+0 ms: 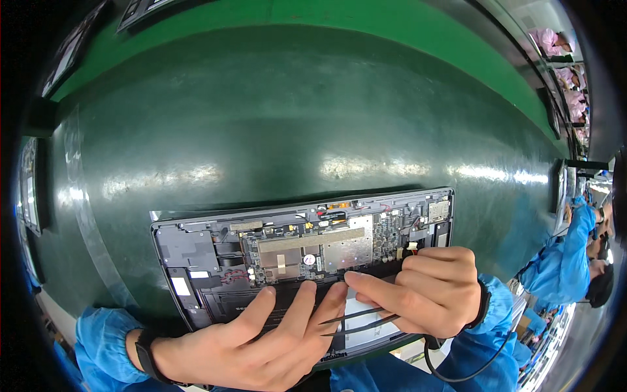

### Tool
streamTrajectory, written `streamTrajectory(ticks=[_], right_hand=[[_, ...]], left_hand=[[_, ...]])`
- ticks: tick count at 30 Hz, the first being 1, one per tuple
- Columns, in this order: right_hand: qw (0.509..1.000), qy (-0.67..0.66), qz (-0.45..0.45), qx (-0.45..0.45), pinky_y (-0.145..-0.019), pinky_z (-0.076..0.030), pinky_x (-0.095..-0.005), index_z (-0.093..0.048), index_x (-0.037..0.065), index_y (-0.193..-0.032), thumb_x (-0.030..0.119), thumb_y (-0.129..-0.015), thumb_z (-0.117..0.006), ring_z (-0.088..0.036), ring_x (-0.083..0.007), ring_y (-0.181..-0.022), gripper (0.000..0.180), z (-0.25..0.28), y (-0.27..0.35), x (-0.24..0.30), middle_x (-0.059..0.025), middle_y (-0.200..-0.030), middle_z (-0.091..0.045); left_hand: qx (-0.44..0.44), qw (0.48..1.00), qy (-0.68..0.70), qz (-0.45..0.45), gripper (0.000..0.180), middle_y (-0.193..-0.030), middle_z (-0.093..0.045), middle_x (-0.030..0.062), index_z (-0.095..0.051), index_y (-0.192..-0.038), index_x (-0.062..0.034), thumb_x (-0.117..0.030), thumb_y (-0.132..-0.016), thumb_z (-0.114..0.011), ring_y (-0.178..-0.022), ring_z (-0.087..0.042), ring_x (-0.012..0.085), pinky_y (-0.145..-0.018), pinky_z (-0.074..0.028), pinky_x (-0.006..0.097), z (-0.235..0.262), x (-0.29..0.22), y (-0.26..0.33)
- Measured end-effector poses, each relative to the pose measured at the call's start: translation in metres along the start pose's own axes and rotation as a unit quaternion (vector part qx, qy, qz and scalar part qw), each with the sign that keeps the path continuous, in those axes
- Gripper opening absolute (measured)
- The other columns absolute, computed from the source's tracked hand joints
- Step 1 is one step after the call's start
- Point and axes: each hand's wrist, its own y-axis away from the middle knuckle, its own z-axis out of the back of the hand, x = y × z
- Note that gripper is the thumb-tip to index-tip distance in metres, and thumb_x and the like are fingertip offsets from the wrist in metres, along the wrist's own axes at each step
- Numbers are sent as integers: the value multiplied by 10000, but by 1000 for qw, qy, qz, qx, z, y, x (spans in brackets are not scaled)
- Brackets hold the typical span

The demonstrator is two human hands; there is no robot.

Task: Assembling internal components, connecting cables, and applying adhesive tape to a tablet device on a factory assembly line.

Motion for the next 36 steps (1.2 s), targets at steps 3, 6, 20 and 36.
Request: streamTrajectory(ticks=[3,6,20,36], right_hand=[[1000,16,-5,-6,-382,-289,-236,-772,18,-1044,129,-769,-806,-383,-76,-398,298,-2,-2,1,61,-507,-349],[1000,15,-5,3,-384,-295,-236,-776,27,-1044,123,-733,-799,-384,-73,-399,326,-3,-2,-2,60,-509,-350],[998,-9,-44,45,-394,-294,-247,-799,110,-1053,102,-670,-779,-399,-77,-422,383,5,-4,0,54,-532,-302],[825,-280,-473,130,-580,-532,-282,-723,-22,-972,75,-885,-758,-733,-222,-657,135,67,-10,11,-136,-797,-743]], left_hand=[[9,1000,8,0,410,-1151,-725,1,-745,-1034,-142,-462,-964,-499,-1099,-673,232,-939,-475,422,2,0,-1],[-4,1000,-7,-3,391,-1143,-721,-7,-739,-982,-148,-464,-957,-511,-1088,-680,232,-940,-475,421,1,1,-2],[1,1000,-4,-18,384,-1276,-692,62,-729,-1088,-105,-344,-927,-475,-1161,-602,202,-1004,-431,421,-1,6,3],[10,1000,2,4,458,-1266,-685,36,-769,-1128,-146,-461,-953,-487,-1097,-614,212,-920,-469,393,3,-3,-2]])
